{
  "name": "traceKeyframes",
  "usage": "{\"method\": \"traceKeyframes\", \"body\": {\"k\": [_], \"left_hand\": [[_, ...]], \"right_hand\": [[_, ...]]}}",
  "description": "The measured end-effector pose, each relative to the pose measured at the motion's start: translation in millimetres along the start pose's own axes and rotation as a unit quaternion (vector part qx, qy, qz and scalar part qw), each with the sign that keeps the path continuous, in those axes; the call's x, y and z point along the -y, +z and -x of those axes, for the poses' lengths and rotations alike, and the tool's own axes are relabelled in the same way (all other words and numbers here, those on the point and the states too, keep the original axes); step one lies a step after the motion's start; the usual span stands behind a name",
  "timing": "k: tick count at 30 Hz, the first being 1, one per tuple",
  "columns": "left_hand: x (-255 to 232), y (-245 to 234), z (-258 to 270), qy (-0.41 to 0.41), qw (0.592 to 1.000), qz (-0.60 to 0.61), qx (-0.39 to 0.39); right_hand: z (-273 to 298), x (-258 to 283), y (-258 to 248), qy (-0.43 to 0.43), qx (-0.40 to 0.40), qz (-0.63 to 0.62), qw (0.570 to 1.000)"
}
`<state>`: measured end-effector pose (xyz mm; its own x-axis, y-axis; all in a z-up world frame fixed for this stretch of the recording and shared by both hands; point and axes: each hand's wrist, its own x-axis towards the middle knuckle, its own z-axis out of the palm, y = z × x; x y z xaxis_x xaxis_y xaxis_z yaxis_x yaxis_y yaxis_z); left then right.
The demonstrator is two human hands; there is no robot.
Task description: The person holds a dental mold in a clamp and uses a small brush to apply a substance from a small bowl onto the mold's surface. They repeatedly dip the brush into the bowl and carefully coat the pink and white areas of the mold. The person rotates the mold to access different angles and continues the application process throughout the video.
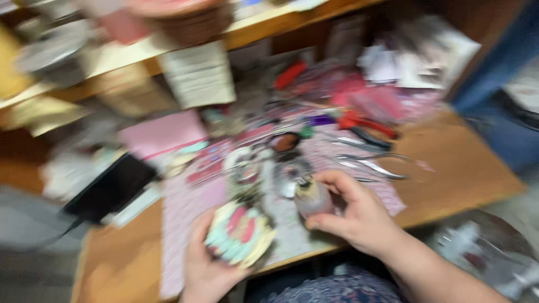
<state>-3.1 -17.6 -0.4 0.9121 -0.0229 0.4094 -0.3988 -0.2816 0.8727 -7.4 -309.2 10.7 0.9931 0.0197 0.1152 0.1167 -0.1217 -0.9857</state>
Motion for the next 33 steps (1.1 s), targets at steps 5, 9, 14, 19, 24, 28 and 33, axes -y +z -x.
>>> {"method": "traceKeyframes", "body": {"k": [5,9,14,19,24,28,33], "left_hand": [[38,27,11,0.143,0.969,-0.169,-0.108],[18,58,7,0.211,0.94,-0.183,-0.197],[5,59,8,0.157,0.959,-0.144,-0.185],[-2,53,12,0.101,0.972,-0.117,-0.175],[45,21,23,-0.019,0.991,-0.041,-0.128],[-5,23,18,-0.093,0.987,-0.086,-0.103],[1,23,19,-0.053,0.994,-0.028,-0.088]], "right_hand": [[-19,6,-79,-0.003,-0.09,0.05,0.995],[-28,18,-137,0.057,-0.167,0.134,0.975],[-34,2,-172,0.063,-0.199,0.037,0.977],[-36,-23,-182,0.076,-0.183,-0.013,0.98],[-33,-40,-191,0.029,-0.13,0.057,0.989],[-31,-39,-190,0.056,-0.12,0.055,0.99],[-18,3,-168,0.024,-0.258,0.259,0.93]]}}
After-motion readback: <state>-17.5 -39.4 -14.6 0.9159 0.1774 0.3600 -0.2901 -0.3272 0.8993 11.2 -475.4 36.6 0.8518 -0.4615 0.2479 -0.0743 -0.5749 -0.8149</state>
